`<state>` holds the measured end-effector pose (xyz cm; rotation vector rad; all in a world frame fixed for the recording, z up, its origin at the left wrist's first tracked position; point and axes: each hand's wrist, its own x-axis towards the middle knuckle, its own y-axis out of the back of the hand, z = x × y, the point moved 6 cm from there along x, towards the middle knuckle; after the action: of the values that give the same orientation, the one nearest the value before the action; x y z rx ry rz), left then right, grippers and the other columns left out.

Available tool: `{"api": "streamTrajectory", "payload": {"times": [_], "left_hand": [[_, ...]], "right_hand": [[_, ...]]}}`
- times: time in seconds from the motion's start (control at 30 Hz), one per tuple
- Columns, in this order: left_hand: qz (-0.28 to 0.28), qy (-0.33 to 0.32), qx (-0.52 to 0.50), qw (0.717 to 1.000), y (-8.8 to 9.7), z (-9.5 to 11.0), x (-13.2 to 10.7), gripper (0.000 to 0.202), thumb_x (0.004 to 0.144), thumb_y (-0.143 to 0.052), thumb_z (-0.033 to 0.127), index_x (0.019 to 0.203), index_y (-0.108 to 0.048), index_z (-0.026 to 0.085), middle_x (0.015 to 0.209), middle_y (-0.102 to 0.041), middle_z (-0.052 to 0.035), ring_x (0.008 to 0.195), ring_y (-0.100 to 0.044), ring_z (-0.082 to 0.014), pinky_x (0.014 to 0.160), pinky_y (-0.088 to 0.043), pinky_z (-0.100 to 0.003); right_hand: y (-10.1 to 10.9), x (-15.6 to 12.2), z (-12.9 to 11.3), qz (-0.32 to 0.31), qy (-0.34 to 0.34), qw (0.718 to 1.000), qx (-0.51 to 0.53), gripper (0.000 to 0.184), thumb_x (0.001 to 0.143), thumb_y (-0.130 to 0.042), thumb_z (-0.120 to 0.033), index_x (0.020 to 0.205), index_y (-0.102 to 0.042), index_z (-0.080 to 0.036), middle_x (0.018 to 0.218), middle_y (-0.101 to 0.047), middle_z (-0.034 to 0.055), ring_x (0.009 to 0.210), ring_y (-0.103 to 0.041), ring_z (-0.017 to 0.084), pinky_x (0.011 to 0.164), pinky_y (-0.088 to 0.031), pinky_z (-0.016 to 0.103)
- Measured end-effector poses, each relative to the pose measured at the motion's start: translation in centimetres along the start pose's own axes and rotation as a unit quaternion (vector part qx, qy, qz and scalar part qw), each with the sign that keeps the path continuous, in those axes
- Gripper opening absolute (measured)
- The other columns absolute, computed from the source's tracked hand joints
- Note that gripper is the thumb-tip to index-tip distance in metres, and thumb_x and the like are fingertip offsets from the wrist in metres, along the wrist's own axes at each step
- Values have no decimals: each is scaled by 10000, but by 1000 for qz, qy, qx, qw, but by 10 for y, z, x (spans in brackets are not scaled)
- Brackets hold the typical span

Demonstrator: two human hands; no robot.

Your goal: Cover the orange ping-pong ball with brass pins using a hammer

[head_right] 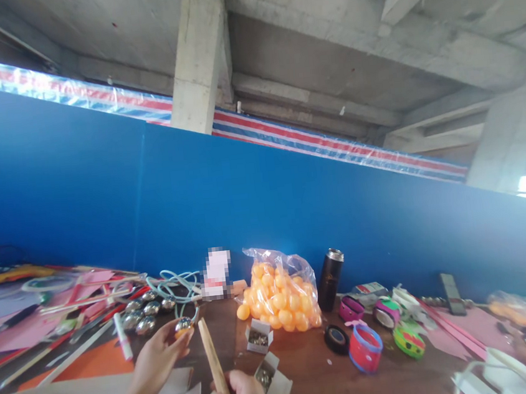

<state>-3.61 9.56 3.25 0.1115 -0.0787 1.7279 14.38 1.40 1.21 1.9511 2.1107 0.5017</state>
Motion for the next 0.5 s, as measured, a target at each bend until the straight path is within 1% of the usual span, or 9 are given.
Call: {"api": "streamTrajectory", "payload": {"times": [0.1, 0.17, 0.27, 0.33, 0.43, 0.5], "left_hand": [[-3, -3, -5, 1000, -1, -1, 1, 414, 606, -667, 396, 940, -616, 156, 693, -705, -10, 620, -673, -191, 553, -555, -255], [-4, -3, -5, 1000, -2, -2, 1, 417, 612, -663, 401, 944, -610, 155, 679, -697, -6, 601, -666, -188, 545, -554, -257], [-6, -3, -2, 1000, -2, -2, 0, 418, 617, -659, 403, 949, -606, 156, 671, -690, -4, 585, -662, -188, 539, -551, -259], [-11, -3, -2, 1000, -2, -3, 0, 430, 612, -662, 411, 955, -602, 158, 690, -694, -10, 612, -669, -197, 547, -553, -260], [-23, -4, -2, 1000, -3, -3, 0, 455, 615, -660, 424, 974, -593, 154, 753, -700, -31, 677, -674, -211, 563, -559, -263], [-32, -5, -2, 999, -4, -3, 0, 469, 625, -653, 425, 994, -584, 144, 782, -694, -43, 696, -668, -214, 567, -564, -271]], "right_hand": [[-1, 1, 3, -3, 4, 1000, 7, 489, 719, -499, -525, 927, -606, -95, 550, -673, 81, 360, -476, 93, 365, -321, 184], [0, 2, 5, -3, 5, 1000, 4, 494, 723, -492, -523, 939, -606, -93, 560, -679, 88, 361, -478, 92, 363, -317, 179], [2, 4, 10, 6, -5, 1000, -18, 418, 743, -478, -453, 924, -616, -103, 572, -690, 87, 360, -490, 92, 358, -307, 173], [3, 4, 14, 19, -31, 998, -57, 331, 753, -470, -383, 876, -618, -114, 594, -704, 99, 370, -522, 107, 359, -314, 178], [6, 4, 21, 36, -85, 987, -132, 222, 752, -468, -287, 783, -615, -123, 642, -720, 132, 463, -620, 169, 388, -362, 200], [6, 3, 26, 37, -108, 980, -163, 193, 754, -476, -261, 760, -620, -132, 657, -724, 131, 542, -665, 204, 423, -393, 217]]}}
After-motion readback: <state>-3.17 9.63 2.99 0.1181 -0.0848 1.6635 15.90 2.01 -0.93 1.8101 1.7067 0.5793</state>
